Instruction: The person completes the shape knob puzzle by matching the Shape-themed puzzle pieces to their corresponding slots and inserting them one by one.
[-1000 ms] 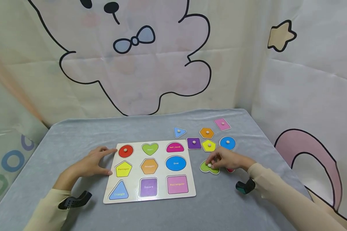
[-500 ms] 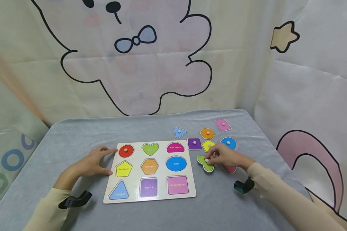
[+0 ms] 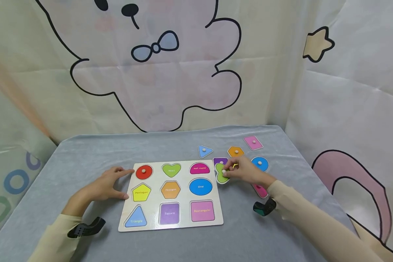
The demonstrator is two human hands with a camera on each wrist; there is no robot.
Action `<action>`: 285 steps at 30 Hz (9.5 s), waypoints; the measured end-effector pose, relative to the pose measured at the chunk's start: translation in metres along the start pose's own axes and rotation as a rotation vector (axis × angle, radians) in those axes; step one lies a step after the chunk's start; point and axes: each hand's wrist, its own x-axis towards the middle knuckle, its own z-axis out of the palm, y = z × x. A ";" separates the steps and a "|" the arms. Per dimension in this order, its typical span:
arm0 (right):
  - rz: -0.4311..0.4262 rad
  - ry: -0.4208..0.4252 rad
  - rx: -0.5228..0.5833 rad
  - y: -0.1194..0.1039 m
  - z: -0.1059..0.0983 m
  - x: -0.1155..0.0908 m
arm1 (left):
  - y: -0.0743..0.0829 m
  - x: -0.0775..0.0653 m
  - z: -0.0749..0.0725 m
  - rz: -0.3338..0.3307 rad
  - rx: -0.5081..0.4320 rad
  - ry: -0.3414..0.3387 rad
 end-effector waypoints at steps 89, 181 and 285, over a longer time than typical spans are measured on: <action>0.236 0.233 -0.075 -0.095 0.143 0.109 | 0.003 0.002 0.004 -0.032 0.011 0.013; 0.021 -0.010 0.065 -0.008 -0.017 -0.009 | 0.002 0.002 0.009 -0.032 0.000 0.029; 0.101 0.230 -0.140 0.037 -0.035 -0.047 | -0.002 0.005 0.008 -0.023 0.016 0.021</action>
